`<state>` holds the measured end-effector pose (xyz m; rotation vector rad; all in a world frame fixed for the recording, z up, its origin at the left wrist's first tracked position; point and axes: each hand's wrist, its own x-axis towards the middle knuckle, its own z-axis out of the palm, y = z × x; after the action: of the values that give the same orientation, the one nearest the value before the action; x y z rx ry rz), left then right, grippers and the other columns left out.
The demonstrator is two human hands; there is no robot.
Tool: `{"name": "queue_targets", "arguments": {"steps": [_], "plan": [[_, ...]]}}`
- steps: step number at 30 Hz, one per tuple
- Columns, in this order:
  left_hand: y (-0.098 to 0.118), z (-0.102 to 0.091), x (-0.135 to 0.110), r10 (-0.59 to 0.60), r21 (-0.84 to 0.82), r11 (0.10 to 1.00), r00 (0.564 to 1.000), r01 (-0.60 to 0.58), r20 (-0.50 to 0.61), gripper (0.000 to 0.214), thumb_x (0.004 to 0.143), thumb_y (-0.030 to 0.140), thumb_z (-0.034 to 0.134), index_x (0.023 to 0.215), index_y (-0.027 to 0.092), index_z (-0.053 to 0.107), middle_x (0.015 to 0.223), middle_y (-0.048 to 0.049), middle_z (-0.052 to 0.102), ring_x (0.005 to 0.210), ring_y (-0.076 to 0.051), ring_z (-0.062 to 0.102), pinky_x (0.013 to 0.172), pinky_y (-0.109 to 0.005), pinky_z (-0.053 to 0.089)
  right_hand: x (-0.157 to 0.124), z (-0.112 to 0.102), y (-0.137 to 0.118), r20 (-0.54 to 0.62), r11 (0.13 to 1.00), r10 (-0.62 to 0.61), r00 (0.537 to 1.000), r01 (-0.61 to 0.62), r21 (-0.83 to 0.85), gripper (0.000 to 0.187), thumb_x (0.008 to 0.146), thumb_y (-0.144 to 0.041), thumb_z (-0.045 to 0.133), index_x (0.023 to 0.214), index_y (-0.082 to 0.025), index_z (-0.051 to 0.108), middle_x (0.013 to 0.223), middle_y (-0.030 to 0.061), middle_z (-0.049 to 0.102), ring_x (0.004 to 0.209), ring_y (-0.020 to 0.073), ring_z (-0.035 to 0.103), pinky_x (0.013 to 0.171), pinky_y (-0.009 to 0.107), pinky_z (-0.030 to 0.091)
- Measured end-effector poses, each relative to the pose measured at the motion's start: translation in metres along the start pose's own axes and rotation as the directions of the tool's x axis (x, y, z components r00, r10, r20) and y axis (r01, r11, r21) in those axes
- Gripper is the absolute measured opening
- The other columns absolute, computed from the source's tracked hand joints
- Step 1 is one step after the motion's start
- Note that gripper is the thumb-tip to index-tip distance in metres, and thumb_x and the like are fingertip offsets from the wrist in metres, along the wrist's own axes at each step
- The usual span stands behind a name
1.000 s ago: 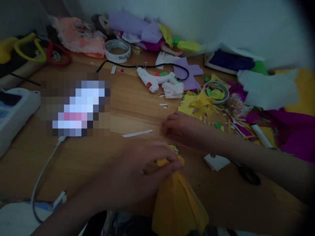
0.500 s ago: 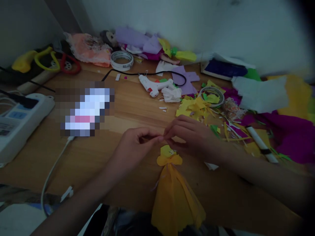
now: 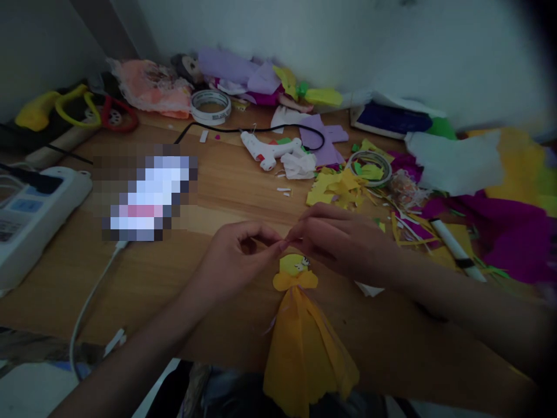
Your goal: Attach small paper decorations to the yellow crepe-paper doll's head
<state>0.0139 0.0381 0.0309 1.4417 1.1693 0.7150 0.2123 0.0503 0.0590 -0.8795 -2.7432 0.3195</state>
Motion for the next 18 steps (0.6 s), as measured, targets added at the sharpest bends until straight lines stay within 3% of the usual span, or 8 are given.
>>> {"name": "queue_targets", "arguments": {"steps": [7,10,12,14,16,18], "plan": [[-0.001,-0.004,-0.002,-0.071,-0.102,0.992,0.994,0.079,0.078,0.015,0.074,0.034,0.068,0.073,0.019,0.067,0.078,-0.0005,0.071,0.074,-0.016,0.064,0.065,-0.025,0.049,-0.002,-0.003,-0.002,-0.006,1.000,0.007,1.000,-0.006,0.025,0.020,0.092,-0.011,0.039,0.085,-0.017,0.057,0.086,0.0057,0.062,0.084,0.0156,0.057,0.068,0.024,0.043],[0.000,-0.005,-0.003,-0.129,-0.133,0.981,0.989,0.138,0.076,0.014,0.073,0.034,0.070,0.073,0.021,0.068,0.078,0.0019,0.071,0.075,-0.016,0.065,0.066,-0.023,0.049,-0.003,-0.006,0.012,-0.083,0.977,0.196,0.977,-0.202,-0.073,0.011,0.087,-0.012,0.048,0.083,-0.016,0.058,0.084,0.0054,0.062,0.078,0.0166,0.058,0.065,0.026,0.042],[0.001,-0.006,-0.002,-0.149,-0.153,0.975,0.985,0.161,0.086,0.013,0.072,0.034,0.071,0.072,0.021,0.069,0.077,0.0025,0.071,0.076,-0.015,0.065,0.067,-0.023,0.050,-0.006,-0.007,0.026,-0.132,0.907,0.377,0.917,-0.395,-0.149,0.009,0.086,-0.017,0.052,0.080,-0.017,0.060,0.079,0.0057,0.062,0.070,0.0181,0.058,0.062,0.028,0.042],[0.002,-0.006,-0.001,-0.159,-0.183,0.968,0.983,0.174,0.097,0.012,0.071,0.034,0.072,0.071,0.022,0.070,0.077,0.0027,0.072,0.076,-0.014,0.065,0.068,-0.022,0.050,-0.009,-0.007,0.034,-0.156,0.856,0.467,0.871,-0.489,-0.169,0.016,0.088,-0.020,0.049,0.078,-0.018,0.061,0.078,0.0068,0.063,0.072,0.0212,0.059,0.064,0.032,0.043],[0.002,-0.005,-0.001,-0.175,-0.214,0.957,0.979,0.194,0.103,0.012,0.070,0.034,0.073,0.072,0.022,0.071,0.077,0.0031,0.072,0.074,-0.013,0.066,0.067,-0.022,0.050,-0.013,-0.008,0.030,-0.186,0.884,0.429,0.884,-0.454,-0.115,0.020,0.091,-0.019,0.045,0.081,-0.020,0.063,0.084,0.0069,0.066,0.084,0.0232,0.059,0.073,0.035,0.045],[0.001,-0.004,-0.001,-0.191,-0.240,0.946,0.974,0.216,0.125,0.010,0.070,0.033,0.073,0.072,0.023,0.071,0.075,0.0037,0.072,0.072,-0.012,0.065,0.065,-0.021,0.049,-0.015,-0.010,0.016,-0.216,0.943,0.323,0.921,-0.332,-0.005,0.015,0.091,-0.020,0.048,0.086,-0.023,0.062,0.089,0.0046,0.067,0.092,0.0221,0.058,0.081,0.036,0.044]]}}
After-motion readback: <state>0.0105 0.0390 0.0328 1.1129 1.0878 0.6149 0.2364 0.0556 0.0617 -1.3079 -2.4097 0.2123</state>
